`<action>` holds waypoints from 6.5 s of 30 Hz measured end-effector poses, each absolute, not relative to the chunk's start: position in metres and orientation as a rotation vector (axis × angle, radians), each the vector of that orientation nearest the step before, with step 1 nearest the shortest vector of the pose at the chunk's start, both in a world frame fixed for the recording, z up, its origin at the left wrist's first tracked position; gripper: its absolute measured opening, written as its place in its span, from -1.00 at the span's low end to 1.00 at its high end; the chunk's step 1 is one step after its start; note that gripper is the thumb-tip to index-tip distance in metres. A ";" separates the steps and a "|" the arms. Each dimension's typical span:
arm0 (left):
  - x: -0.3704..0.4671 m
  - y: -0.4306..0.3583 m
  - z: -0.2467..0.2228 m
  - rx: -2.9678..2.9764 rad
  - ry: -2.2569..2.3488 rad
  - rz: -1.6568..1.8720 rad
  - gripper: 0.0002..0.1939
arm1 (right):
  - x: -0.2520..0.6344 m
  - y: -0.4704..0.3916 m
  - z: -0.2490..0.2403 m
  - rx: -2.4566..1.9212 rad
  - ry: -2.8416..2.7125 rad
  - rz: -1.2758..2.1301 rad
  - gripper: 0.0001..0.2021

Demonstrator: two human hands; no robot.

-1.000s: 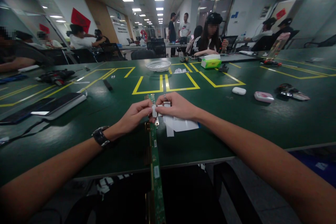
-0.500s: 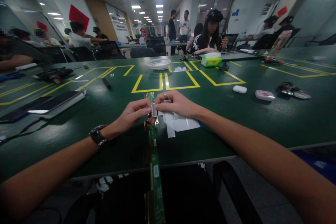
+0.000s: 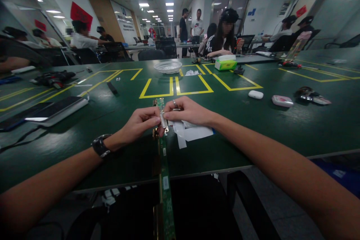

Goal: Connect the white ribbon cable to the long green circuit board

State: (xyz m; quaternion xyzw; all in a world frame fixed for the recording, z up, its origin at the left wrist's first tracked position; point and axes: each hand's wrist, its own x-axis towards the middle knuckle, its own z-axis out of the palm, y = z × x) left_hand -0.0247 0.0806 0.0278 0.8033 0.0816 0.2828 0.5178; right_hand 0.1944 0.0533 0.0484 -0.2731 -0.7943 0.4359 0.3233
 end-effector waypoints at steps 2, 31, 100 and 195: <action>-0.025 0.081 0.027 1.933 0.201 0.688 -0.78 | 0.194 0.054 0.048 -0.705 -2.086 1.112 -0.78; -0.020 0.084 0.024 2.002 0.266 0.724 -0.76 | 0.191 0.048 0.051 -0.875 -2.053 0.849 -0.81; -0.021 0.083 0.021 2.222 0.592 0.763 -0.59 | 0.183 0.047 0.043 -0.945 -2.221 0.375 -0.81; -0.048 0.126 0.012 2.813 0.891 0.183 -0.22 | 0.215 0.075 0.030 -1.307 -2.456 0.240 -0.73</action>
